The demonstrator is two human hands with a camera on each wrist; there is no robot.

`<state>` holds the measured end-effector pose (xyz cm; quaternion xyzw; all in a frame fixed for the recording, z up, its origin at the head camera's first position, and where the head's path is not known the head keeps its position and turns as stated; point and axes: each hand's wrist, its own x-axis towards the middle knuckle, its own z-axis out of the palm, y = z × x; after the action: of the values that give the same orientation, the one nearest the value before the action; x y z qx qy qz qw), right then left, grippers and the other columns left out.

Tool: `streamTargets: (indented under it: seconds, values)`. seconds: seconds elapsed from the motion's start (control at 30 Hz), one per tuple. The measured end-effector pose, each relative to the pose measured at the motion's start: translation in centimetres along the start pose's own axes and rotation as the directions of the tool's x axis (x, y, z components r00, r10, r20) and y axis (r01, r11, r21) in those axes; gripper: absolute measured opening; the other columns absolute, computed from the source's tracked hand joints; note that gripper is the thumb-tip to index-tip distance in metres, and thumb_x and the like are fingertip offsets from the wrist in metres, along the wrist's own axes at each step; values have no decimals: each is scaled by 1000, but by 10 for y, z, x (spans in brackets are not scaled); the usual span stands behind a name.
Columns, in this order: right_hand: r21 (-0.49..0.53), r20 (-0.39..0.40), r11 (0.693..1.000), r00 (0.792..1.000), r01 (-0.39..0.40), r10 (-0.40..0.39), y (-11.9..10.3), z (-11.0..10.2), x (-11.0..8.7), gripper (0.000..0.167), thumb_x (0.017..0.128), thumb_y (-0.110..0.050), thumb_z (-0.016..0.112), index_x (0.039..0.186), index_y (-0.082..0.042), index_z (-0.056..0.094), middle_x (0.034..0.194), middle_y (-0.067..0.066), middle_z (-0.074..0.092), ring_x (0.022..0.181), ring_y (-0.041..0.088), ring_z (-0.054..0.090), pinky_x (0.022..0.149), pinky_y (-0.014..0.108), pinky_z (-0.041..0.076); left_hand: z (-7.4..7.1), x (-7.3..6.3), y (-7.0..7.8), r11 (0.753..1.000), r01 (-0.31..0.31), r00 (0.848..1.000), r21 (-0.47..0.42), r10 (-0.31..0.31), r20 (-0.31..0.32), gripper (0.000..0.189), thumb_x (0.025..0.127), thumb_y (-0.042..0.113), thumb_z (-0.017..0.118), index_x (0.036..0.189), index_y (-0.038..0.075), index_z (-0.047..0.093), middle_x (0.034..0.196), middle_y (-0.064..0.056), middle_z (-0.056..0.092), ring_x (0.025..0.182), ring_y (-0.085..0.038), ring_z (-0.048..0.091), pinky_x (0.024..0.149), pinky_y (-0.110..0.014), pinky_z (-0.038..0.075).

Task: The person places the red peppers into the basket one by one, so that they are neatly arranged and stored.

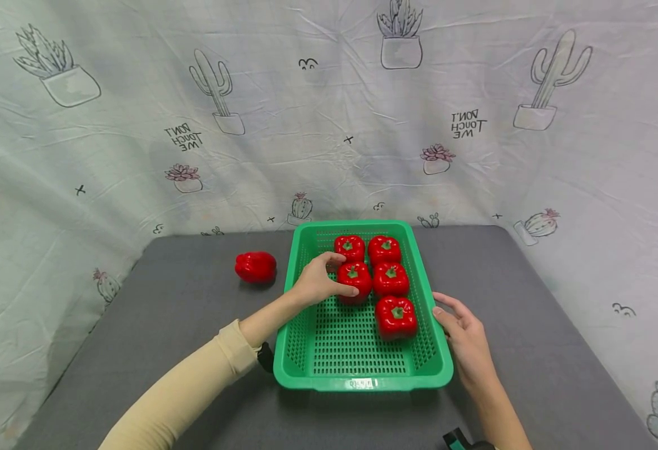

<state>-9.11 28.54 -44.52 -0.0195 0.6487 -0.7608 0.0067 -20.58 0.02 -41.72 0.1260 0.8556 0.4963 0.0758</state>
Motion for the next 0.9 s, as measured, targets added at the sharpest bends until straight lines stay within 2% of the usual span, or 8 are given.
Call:
streamTargets:
  seconds: [0.43,0.77,0.9]
  values:
    - [2,5,1000,1000,10,-10,1,0,0,41,103,-17,55,139,0,46,104,7,70,87,18,70,71,35,58,1,-2,-2,998,-55,998,31,55,-18,68,73,27,89,129,5,57,123,-6,57,107,-18,53,85,-30,50]
    - [-16,-8,1000,1000,2,-2,1,0,0,40,102,-19,55,138,-2,47,102,6,70,86,17,70,71,34,58,2,-1,0,998,-47,999,46,46,22,63,72,26,90,126,8,61,120,-1,60,109,-17,54,87,-30,50]
    - [-17,-8,1000,1000,4,-5,1,1,0,40,103,-19,55,138,-1,47,102,6,70,86,17,70,71,34,58,2,-1,0,998,-51,999,36,51,15,60,74,25,89,125,7,62,120,-1,60,109,-18,54,88,-31,50]
